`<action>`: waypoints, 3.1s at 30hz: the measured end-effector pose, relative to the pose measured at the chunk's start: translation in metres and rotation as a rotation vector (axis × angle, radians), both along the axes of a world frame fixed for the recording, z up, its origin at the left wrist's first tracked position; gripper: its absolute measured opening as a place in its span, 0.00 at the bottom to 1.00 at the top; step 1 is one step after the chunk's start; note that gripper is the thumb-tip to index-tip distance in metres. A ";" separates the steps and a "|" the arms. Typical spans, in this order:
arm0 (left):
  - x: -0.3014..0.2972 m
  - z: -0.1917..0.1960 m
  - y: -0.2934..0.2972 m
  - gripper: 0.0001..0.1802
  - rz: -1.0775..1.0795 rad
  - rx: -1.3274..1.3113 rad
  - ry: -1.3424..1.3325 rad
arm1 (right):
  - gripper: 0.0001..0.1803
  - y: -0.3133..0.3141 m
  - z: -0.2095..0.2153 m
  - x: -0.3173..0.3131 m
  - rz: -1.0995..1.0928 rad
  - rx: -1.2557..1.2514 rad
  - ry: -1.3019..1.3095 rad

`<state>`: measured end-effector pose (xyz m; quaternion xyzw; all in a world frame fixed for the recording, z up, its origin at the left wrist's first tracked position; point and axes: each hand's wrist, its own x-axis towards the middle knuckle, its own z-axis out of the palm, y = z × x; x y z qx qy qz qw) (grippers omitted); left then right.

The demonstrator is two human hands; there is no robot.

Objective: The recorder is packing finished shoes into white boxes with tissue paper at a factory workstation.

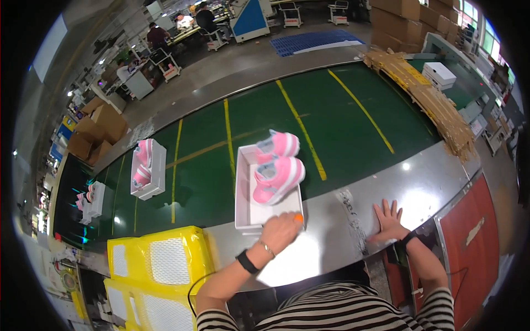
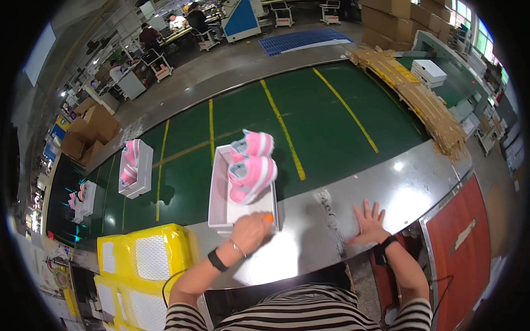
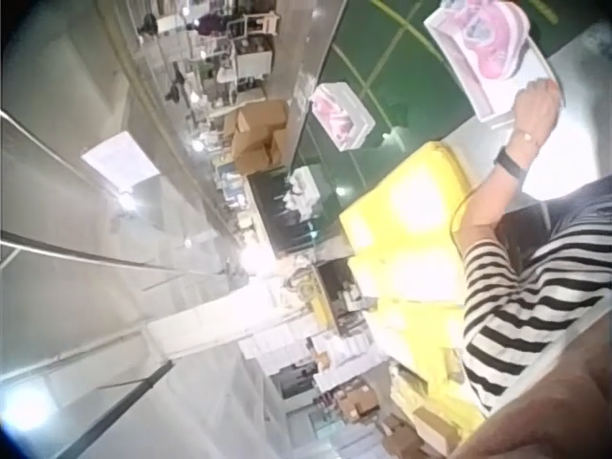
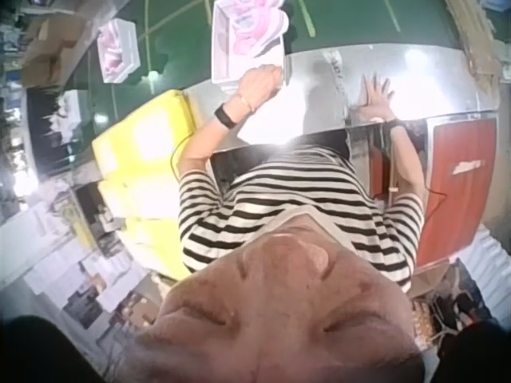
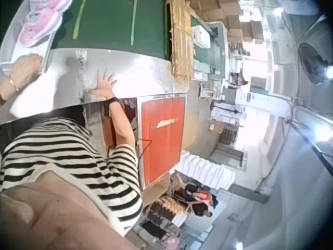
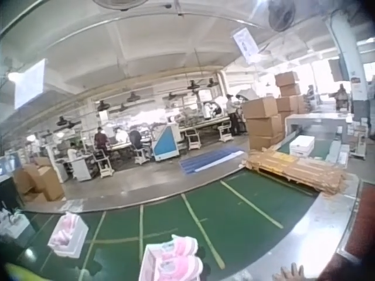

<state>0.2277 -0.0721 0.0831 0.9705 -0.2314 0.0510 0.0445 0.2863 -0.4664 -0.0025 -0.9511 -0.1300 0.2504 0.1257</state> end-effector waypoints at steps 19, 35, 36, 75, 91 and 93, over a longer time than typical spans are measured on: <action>-0.129 0.003 -0.108 0.07 -0.119 0.004 0.080 | 0.29 0.194 0.200 0.038 0.934 -0.406 -0.318; -0.107 0.012 -0.118 0.21 -0.079 -0.323 0.188 | 0.23 -0.065 0.159 0.003 -0.154 0.051 -0.954; -0.105 0.022 -0.119 0.22 -0.117 -0.429 0.196 | 0.23 -0.079 0.134 0.007 -0.217 -0.013 -0.952; -0.135 0.095 -0.041 0.28 0.489 -0.770 0.043 | 0.45 -0.007 0.011 -0.101 -0.566 1.336 0.023; -0.107 0.031 0.020 0.14 0.635 -0.928 -0.265 | 0.34 0.133 0.067 -0.096 0.433 0.861 -0.680; -0.110 0.023 0.076 0.20 0.785 -1.058 -0.144 | 0.33 0.135 0.053 -0.092 0.574 0.755 -0.614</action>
